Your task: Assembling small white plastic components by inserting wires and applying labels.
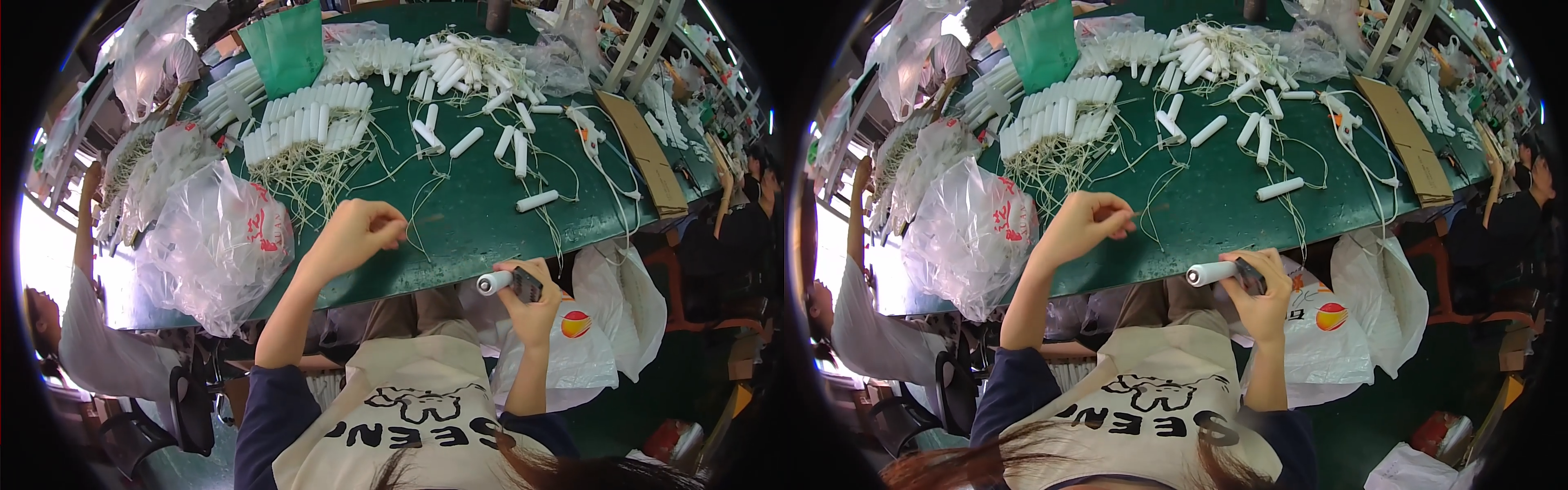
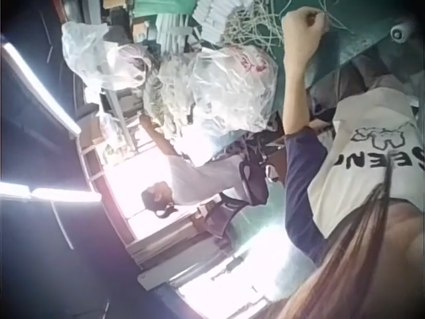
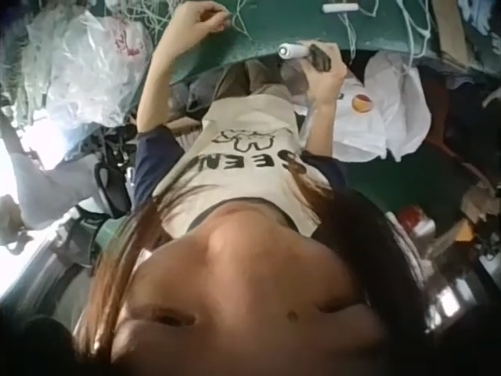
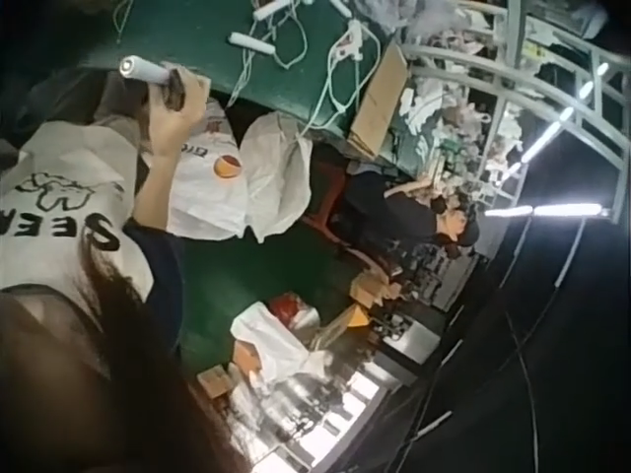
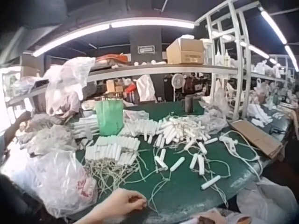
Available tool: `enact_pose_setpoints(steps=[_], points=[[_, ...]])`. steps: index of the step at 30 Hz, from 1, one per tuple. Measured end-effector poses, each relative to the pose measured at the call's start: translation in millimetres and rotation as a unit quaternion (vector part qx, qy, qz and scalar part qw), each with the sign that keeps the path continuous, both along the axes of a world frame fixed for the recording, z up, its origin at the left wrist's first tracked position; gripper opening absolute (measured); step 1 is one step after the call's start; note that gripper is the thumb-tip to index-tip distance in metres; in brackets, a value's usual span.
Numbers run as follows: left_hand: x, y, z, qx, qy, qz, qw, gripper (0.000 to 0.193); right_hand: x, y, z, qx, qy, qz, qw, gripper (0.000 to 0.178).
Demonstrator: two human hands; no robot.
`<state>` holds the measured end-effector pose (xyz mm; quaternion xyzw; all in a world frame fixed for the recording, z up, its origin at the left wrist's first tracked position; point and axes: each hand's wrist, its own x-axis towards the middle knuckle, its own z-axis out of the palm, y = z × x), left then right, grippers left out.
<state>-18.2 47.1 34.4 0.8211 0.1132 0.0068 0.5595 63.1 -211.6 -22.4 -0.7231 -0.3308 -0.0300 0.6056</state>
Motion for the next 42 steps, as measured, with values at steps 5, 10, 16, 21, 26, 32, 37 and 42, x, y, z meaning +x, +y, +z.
enact_pose_setpoints(steps=[5,10,16,21,26,32,37,42], points=[[18.2,27.0,-44.3,0.333,-0.093,0.116,0.931,0.019,-0.4,9.7,12.4,0.020,-0.046,-0.088,0.995,0.028],[27.1,17.5,-54.4,0.416,-0.095,0.117,0.897,0.014,4.2,13.5,17.6,0.016,-0.083,-0.135,0.987,0.027],[27.7,25.2,-60.3,0.417,-0.073,0.124,0.898,0.012,4.7,20.8,23.5,0.008,-0.102,-0.128,0.987,0.024],[21.9,25.7,-55.4,0.432,-0.016,0.115,0.894,0.012,5.3,22.6,22.8,-0.017,-0.106,-0.141,0.984,0.024],[10.4,14.8,-34.9,0.434,-0.059,0.121,0.891,0.011,4.7,28.4,22.0,-0.016,-0.101,-0.129,0.986,0.023],[8.4,-31.8,3.7,-0.303,0.045,0.015,0.952,0.052,3.7,41.3,31.5,-0.043,-0.242,-0.128,0.961,0.032],[21.7,-45.5,1.6,-0.287,0.051,0.006,0.957,0.054,-9.1,56.4,34.6,-0.084,-0.340,-0.140,0.926,0.034],[25.9,-39.4,-14.2,-0.105,0.075,-0.009,0.992,0.053,-3.7,52.4,30.4,-0.075,-0.332,-0.155,0.927,0.034]])
